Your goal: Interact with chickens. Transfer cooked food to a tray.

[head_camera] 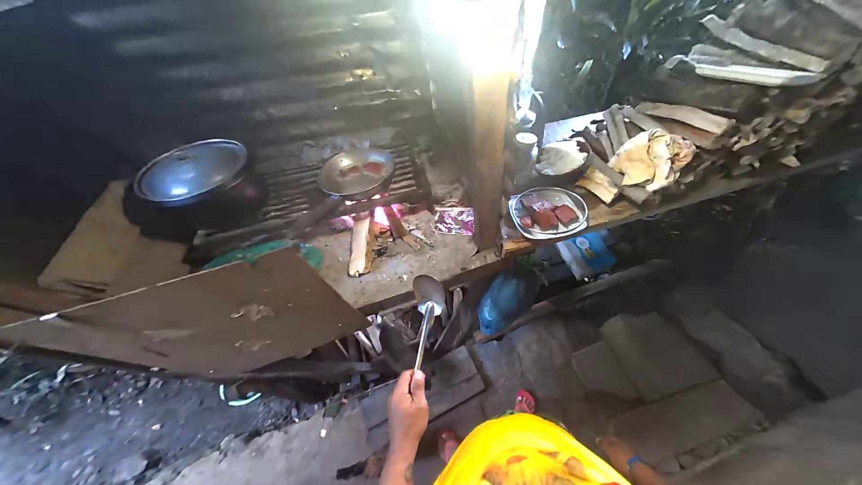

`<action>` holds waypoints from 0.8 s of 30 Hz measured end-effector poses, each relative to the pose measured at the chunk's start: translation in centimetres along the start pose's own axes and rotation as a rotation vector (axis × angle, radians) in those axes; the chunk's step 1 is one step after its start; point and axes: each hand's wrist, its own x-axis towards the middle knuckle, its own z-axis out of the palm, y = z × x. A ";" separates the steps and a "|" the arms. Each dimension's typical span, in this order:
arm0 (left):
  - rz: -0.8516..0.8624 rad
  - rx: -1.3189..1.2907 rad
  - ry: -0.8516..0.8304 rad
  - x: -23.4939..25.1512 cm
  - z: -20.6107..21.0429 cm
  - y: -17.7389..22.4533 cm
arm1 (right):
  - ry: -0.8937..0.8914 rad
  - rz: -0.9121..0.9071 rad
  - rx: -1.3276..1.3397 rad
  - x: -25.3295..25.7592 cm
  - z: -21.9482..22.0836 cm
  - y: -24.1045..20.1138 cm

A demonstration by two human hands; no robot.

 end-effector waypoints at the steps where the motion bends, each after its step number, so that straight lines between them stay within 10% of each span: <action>1: 0.005 0.006 0.011 -0.1 0.0 -0.2 | 0.004 -0.008 -0.012 0.5 0.1 0.0; 18: 0.058 0.059 -0.179 0.5 -3.2 -2.4 | 0.161 0.036 0.378 -9.0 -2.6 -8.7; 24: 0.055 -0.075 -0.314 1.2 0.5 2.4 | 0.288 -0.047 0.771 -8.7 -12.1 -11.3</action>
